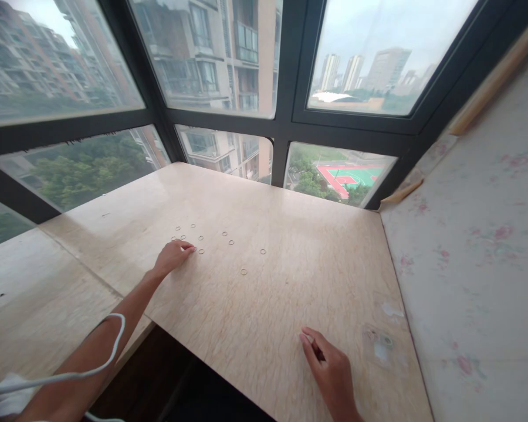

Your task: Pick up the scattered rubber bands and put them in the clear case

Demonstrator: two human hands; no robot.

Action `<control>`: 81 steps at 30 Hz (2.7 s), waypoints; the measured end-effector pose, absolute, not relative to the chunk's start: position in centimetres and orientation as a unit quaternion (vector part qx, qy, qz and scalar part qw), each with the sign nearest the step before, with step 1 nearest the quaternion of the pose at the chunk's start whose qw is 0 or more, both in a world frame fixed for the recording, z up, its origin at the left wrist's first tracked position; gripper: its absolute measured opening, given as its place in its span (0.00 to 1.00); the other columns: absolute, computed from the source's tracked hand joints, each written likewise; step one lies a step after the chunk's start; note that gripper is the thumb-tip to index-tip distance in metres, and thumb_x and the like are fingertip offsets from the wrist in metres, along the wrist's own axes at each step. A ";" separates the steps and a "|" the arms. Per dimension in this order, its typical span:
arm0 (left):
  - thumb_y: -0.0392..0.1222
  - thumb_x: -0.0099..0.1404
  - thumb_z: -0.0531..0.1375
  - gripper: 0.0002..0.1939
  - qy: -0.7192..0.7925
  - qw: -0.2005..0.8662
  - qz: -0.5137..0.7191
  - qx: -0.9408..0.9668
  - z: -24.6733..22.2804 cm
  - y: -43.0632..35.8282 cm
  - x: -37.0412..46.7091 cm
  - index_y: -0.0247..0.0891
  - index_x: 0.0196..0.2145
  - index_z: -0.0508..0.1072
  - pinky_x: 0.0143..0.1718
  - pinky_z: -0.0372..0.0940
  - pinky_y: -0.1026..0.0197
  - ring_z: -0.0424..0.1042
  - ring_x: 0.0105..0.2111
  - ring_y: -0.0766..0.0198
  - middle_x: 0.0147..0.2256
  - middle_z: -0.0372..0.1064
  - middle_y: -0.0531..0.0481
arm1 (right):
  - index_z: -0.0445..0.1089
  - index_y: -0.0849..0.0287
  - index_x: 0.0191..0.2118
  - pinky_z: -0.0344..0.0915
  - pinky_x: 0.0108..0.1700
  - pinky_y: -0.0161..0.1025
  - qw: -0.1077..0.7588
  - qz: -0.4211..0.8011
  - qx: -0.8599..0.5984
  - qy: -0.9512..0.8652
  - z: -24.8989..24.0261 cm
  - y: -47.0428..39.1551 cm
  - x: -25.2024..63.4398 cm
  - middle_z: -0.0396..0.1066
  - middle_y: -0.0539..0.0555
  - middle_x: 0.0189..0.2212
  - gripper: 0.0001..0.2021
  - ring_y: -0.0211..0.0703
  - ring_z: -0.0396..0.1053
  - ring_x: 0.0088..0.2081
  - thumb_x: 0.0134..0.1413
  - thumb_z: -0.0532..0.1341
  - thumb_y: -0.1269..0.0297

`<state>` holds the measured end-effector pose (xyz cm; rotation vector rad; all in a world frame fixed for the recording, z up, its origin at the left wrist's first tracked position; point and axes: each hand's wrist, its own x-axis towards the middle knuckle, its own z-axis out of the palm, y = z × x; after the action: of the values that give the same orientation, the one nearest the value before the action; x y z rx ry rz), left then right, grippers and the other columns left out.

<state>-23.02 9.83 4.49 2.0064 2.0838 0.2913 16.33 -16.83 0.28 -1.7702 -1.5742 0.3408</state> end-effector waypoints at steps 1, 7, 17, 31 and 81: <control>0.46 0.61 0.55 0.14 0.709 0.112 0.089 0.690 4.6 9.9 -22.9 0.42 0.36 0.80 0.39 0.62 0.61 0.71 0.42 0.54 0.42 0.75 0.46 | 0.77 0.57 0.36 0.69 0.25 0.32 0.365 0.134 -0.688 -0.612 0.3 -16.8 16.3 0.73 0.51 0.20 0.21 0.39 0.69 0.19 0.59 0.54 0.46; 0.40 0.58 0.56 0.10 0.692 0.089 0.036 0.716 5.0 10.8 -23.0 0.38 0.29 0.77 0.37 0.60 0.58 0.70 0.40 0.51 0.38 0.73 0.41 | 0.77 0.58 0.36 0.71 0.28 0.33 0.358 0.130 -0.690 -0.616 0.4 -17.0 16.4 0.77 0.54 0.25 0.22 0.42 0.73 0.22 0.59 0.54 0.46; 0.37 0.47 0.59 0.03 0.649 0.194 0.043 0.734 6.0 11.7 -24.1 0.38 0.18 0.70 0.31 0.58 0.62 0.69 0.30 0.59 0.24 0.70 0.49 | 0.77 0.57 0.38 0.73 0.31 0.33 0.359 0.110 -0.675 -0.635 -0.2 -17.0 16.6 0.79 0.54 0.30 0.20 0.42 0.77 0.27 0.62 0.52 0.50; 0.41 0.49 0.69 0.13 0.459 0.618 0.379 0.514 7.3 7.2 -16.0 0.35 0.26 0.68 0.22 0.61 0.67 0.66 0.20 0.71 0.20 0.68 0.53 | 0.76 0.58 0.40 0.70 0.32 0.37 0.323 0.071 -0.669 -0.666 -0.2 -17.1 16.2 0.79 0.54 0.28 0.18 0.43 0.76 0.27 0.64 0.51 0.56; 0.34 0.62 0.56 0.13 0.175 0.387 0.234 0.875 4.0 -6.6 16.6 0.37 0.43 0.76 0.41 0.66 0.59 0.71 0.36 0.63 0.41 0.72 0.45 | 0.76 0.61 0.27 0.58 0.28 0.37 0.213 0.092 -0.732 -0.641 -0.4 -16.1 15.7 0.78 0.58 0.25 0.09 0.48 0.74 0.27 0.48 0.58 0.72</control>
<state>16.62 -6.58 4.03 2.2269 0.4455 0.5945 15.70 -16.14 -0.37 -2.0323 -1.7783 0.2552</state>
